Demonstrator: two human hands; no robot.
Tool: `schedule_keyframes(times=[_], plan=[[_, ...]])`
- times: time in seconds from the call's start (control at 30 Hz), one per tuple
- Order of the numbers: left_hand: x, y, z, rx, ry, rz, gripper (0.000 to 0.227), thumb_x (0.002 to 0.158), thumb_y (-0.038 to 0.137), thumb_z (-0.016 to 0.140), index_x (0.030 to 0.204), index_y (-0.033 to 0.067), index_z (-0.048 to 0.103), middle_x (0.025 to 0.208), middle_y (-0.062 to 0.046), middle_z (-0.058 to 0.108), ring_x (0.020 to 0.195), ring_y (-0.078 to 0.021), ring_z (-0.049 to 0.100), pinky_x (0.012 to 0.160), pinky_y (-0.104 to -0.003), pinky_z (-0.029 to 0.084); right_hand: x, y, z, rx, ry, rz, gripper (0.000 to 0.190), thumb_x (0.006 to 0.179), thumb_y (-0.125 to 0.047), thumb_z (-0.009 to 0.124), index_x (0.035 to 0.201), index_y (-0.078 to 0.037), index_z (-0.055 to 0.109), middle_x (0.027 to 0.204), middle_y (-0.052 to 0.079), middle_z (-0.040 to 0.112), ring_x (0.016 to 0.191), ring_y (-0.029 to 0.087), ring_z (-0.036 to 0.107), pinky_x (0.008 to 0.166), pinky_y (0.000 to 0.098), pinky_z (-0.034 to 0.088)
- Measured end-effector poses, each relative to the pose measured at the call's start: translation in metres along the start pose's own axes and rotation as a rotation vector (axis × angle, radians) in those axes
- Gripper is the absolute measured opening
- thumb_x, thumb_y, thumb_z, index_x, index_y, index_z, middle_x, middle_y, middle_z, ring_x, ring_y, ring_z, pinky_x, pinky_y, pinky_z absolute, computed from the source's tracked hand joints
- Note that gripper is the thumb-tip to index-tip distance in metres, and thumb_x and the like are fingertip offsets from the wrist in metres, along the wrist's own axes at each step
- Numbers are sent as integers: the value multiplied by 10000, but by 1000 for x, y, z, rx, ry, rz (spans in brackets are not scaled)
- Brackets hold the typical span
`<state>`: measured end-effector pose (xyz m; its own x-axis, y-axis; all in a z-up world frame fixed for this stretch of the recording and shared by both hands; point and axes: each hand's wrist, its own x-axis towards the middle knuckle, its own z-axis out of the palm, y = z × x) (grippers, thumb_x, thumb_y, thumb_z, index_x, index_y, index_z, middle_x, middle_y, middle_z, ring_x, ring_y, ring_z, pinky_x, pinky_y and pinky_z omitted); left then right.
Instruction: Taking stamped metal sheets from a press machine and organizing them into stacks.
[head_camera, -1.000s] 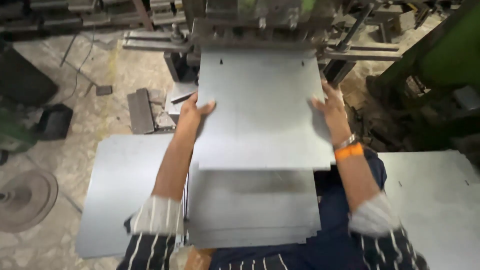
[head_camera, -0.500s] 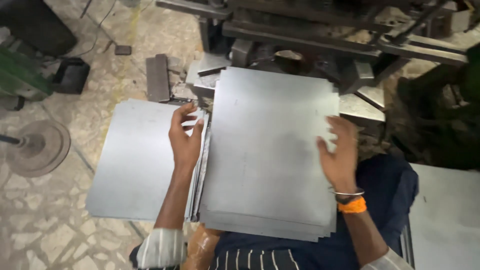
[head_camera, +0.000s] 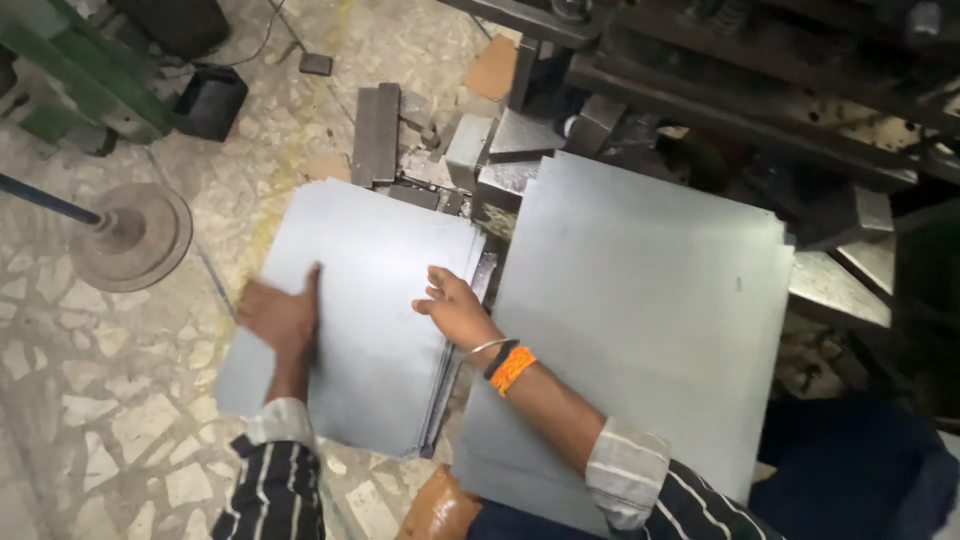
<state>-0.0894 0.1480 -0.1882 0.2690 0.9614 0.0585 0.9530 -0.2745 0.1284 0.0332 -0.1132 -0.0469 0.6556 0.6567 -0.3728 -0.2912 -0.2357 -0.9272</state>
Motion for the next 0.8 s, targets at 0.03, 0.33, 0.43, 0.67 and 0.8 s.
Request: schedule_keyframes(times=[0.03,0.33,0.43,0.67,0.8], plan=[[17,-8,2,0,0,-3,1202,812,969,459,1424,-65,477,1354,-303,569,1264,-423,524,1086,-520,338,7,7,0,-2,-3,0,804,812,5,727,1517,80,348,1518,384,369,1364,493,435,1060,519,473],[90,-54,-103,-309,13,229,658,920,700,727,932,45,786,813,-219,722,854,-453,714,700,-529,539,-43,-23,-5,117,-13,-90,573,883,-17,704,1423,46,523,1379,354,545,1256,443,580,942,453,561],[72,-57,-184,-353,199,268,604,992,528,806,1005,-75,765,835,-212,726,679,-397,659,684,-449,523,-113,-77,-27,32,-25,-201,315,887,-117,683,1183,-9,681,1034,72,711,856,118,644,750,219,535],[5,-19,-252,-923,-194,224,442,1131,335,749,972,-69,672,843,-135,593,698,-198,514,601,-343,435,-200,-78,-88,127,30,-149,506,948,-269,457,1384,-19,517,1344,158,646,1212,238,646,1024,380,539],[-62,40,-222,-1230,-759,160,185,961,250,685,1101,134,653,1013,-40,640,823,-154,540,682,-313,422,-214,-23,-134,625,472,13,764,893,-156,590,1566,10,270,1404,204,533,1378,278,486,1119,382,392]])
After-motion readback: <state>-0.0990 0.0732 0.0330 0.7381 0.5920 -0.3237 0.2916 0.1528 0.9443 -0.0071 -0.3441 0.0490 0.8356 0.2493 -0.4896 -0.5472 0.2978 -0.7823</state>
